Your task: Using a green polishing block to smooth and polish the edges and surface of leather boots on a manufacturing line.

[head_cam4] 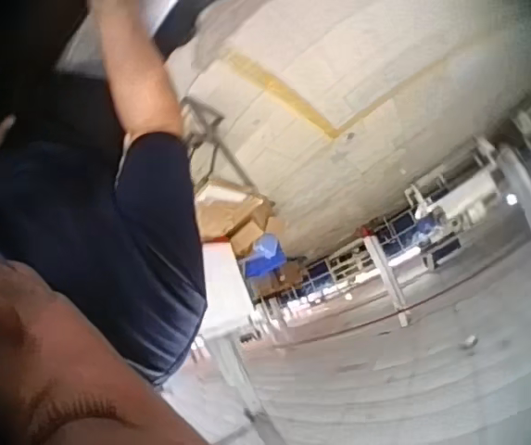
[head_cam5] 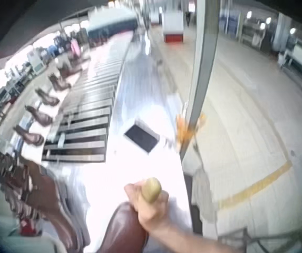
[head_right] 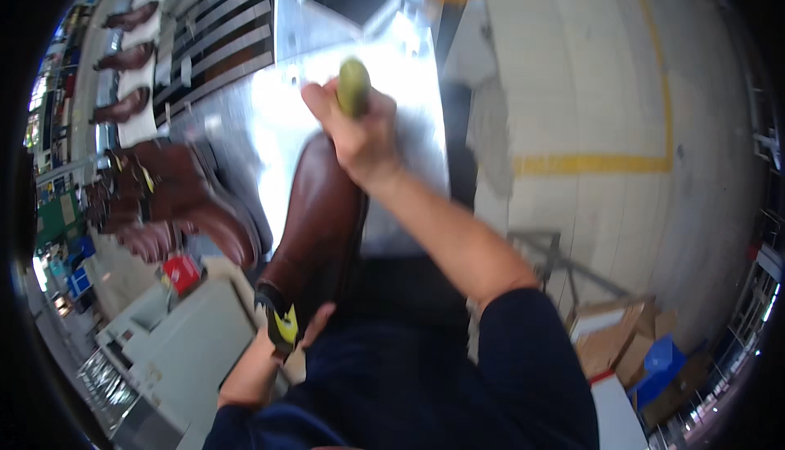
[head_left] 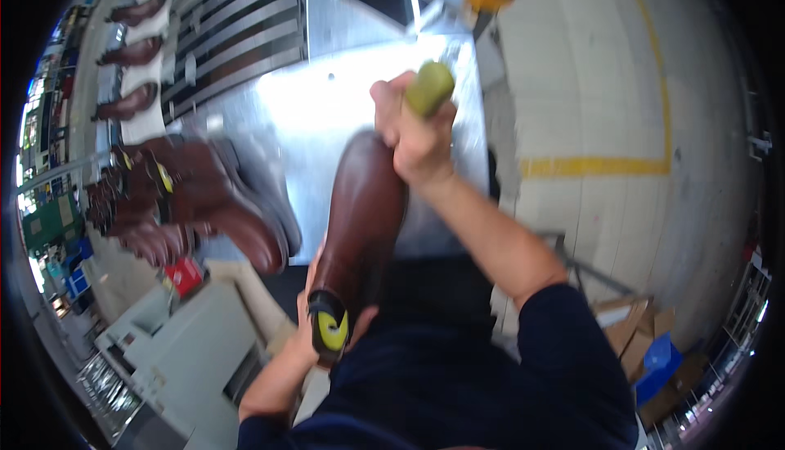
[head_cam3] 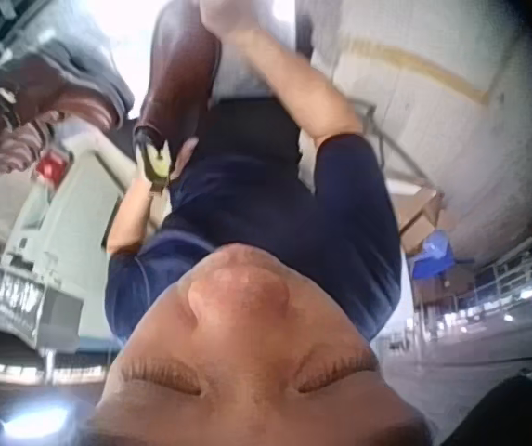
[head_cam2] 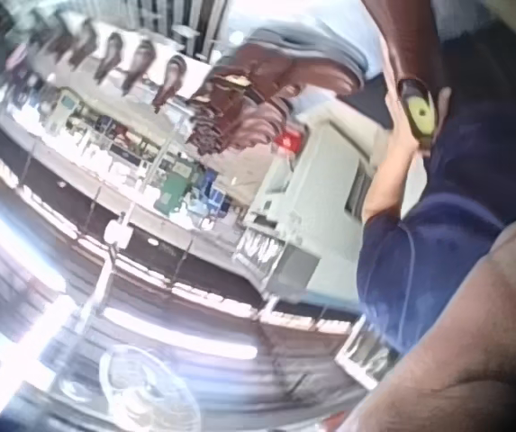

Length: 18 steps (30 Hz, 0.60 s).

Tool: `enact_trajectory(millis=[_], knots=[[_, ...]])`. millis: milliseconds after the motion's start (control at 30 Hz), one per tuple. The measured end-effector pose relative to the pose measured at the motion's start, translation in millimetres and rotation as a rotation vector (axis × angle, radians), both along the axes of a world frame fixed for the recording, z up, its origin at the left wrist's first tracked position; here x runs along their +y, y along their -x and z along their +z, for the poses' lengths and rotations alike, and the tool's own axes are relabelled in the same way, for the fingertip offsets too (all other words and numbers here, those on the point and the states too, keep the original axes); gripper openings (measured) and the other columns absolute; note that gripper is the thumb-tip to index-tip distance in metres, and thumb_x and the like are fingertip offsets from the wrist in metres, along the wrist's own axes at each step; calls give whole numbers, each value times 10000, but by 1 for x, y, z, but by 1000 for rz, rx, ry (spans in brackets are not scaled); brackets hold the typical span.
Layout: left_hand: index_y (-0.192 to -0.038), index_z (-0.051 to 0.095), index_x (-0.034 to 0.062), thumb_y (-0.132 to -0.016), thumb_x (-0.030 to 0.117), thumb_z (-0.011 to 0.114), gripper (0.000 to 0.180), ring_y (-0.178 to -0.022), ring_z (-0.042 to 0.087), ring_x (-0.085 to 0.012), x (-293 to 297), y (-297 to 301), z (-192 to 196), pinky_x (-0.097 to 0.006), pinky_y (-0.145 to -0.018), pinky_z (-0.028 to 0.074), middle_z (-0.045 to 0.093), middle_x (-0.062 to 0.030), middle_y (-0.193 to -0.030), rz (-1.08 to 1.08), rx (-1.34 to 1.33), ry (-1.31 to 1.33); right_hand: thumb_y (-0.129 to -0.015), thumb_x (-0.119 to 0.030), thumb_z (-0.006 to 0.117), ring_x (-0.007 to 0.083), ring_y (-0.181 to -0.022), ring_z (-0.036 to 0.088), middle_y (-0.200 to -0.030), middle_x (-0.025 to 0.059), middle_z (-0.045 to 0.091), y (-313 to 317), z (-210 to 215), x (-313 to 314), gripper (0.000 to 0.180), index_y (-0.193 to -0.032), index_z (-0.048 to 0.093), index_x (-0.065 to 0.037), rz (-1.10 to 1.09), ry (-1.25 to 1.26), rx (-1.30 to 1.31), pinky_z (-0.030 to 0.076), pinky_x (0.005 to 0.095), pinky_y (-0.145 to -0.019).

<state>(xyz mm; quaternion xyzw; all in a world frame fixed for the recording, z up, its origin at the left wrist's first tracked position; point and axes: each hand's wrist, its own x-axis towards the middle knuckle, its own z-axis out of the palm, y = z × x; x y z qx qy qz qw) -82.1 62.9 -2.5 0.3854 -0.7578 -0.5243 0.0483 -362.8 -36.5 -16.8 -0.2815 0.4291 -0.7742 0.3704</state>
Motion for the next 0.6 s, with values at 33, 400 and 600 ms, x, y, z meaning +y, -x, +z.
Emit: enact_trajectory(millis=[33,400,600], knots=[[-1585,225,-34,-766,279,865,1086,-1368,536,-366,-9,20,16,-399,-1117,431,471,-260,-1511,-1,14,124,-967,-204,729,64,-442,379,-572,-63,429,9,-14,-10,270,-790,544,-117,-24,-55,-134,279,256,-429],[-1338,553,-55,-877,-5,737,499,-1159,660,-282,-9,31,60,-388,-1008,515,635,-206,-1333,377,443,142,-955,-308,726,245,-1116,642,-1240,180,670,51,22,63,521,-1320,608,45,175,-355,-185,533,348,-903],[-1288,647,117,-837,76,766,468,-1378,511,-447,-23,-2,26,-609,-1188,310,584,-199,-1439,-110,455,951,-1037,-160,551,315,-1224,613,-1352,286,592,40,57,100,478,-1449,428,49,346,134,-522,462,448,-1098]])
